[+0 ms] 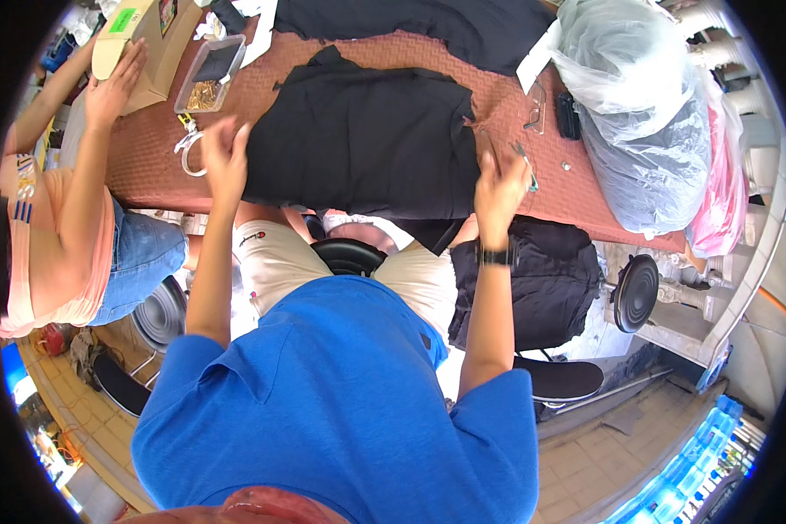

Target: The person lays out a black garment on a table, aligns a white paper guide, and pins a small white label onto the fabric by hand.

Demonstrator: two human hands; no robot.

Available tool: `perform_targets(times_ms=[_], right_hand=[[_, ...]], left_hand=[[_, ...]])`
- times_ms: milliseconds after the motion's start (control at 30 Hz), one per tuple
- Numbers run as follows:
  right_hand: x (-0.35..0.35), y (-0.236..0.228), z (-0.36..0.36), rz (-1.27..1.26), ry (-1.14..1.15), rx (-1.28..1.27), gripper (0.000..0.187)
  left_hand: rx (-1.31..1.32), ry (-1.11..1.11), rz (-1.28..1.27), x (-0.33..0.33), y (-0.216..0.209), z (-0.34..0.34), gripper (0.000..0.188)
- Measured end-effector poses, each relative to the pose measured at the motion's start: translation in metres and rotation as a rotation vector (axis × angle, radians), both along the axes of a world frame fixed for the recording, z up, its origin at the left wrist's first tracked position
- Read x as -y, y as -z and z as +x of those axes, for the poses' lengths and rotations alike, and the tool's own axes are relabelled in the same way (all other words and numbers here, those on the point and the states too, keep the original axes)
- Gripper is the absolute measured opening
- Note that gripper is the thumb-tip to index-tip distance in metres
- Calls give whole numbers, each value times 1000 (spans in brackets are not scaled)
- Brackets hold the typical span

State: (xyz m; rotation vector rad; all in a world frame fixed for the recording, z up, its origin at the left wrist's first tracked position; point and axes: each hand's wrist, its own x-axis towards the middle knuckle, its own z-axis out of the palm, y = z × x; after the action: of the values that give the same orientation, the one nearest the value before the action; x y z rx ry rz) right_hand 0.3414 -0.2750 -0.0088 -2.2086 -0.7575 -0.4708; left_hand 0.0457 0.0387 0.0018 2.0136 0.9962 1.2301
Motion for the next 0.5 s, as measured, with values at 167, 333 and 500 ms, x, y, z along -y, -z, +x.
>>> perform_targets(times_ms=[167,333,500], right_hand=[[44,19,-42,-75,34,-173,26],[36,25,-28,-142,-58,-245,17],[50,10,-38,136,-1,-427,19]], left_hand=[[-255,-109,-14,71,22,-71,28],[-209,-129,-86,69,30,-59,20],[118,-121,-147,70,22,-72,15]])
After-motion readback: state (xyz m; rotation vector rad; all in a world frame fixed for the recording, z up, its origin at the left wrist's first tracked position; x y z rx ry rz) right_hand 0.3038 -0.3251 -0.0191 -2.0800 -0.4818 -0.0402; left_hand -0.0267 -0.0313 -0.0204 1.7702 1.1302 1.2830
